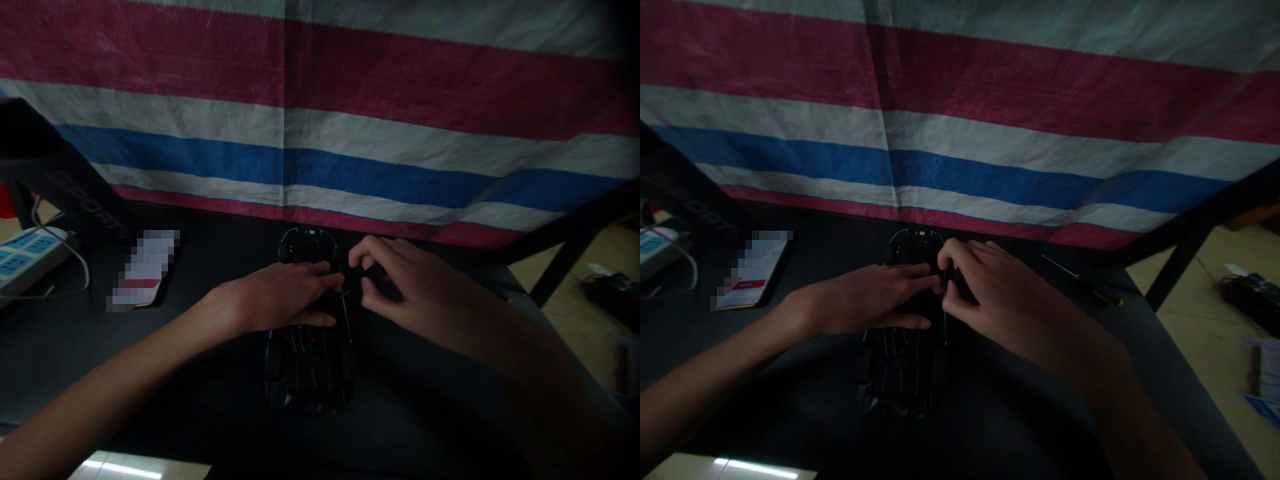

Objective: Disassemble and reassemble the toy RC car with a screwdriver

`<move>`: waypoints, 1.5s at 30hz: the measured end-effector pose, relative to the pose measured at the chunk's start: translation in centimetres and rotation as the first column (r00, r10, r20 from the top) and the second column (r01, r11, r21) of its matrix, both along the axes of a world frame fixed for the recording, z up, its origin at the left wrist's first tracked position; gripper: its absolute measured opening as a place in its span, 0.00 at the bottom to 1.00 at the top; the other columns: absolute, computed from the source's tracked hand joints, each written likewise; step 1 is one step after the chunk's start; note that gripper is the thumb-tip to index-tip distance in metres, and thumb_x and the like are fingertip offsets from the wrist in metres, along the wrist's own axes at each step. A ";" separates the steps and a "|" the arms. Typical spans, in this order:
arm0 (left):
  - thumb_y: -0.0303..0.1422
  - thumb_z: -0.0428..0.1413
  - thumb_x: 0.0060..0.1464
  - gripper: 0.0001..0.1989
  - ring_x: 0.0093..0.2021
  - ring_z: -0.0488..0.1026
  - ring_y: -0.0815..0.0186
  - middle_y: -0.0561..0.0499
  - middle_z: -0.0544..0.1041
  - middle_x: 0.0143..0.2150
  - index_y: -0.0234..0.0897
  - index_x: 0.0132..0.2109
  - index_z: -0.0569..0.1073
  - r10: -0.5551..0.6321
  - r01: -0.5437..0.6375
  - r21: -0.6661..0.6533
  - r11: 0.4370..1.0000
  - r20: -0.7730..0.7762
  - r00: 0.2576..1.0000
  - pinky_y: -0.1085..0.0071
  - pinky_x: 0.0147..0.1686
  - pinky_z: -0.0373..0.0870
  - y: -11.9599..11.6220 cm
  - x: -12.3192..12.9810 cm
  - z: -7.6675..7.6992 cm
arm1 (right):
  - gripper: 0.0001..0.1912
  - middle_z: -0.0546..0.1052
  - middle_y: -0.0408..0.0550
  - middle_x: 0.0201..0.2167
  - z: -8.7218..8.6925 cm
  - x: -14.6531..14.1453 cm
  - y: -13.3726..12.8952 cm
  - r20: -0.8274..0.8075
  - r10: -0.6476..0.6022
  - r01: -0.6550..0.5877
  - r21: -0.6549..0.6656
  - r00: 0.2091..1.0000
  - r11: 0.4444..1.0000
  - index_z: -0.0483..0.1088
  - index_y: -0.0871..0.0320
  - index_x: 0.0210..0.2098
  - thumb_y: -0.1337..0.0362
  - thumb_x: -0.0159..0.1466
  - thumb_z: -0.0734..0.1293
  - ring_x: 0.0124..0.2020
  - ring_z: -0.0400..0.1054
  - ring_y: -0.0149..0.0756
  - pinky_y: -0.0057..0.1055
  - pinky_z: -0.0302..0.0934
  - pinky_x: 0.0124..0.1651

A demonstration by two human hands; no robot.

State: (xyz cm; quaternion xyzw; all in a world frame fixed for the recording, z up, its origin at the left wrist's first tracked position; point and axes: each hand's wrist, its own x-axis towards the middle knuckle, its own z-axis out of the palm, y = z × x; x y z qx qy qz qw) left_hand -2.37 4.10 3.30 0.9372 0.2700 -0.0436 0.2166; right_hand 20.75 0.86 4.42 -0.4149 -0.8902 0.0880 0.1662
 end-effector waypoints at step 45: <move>0.45 0.55 0.69 0.26 0.59 0.77 0.50 0.38 0.69 0.69 0.38 0.67 0.67 -0.003 0.002 0.030 1.000 0.022 1.000 0.62 0.50 0.72 -0.1 -0.2 -0.4 | 0.07 0.78 0.45 0.34 -0.4 -0.6 -0.3 0.079 -0.149 0.145 0.054 0.986 0.988 0.66 0.53 0.49 0.61 0.74 0.61 0.30 0.73 0.37 0.33 0.61 0.32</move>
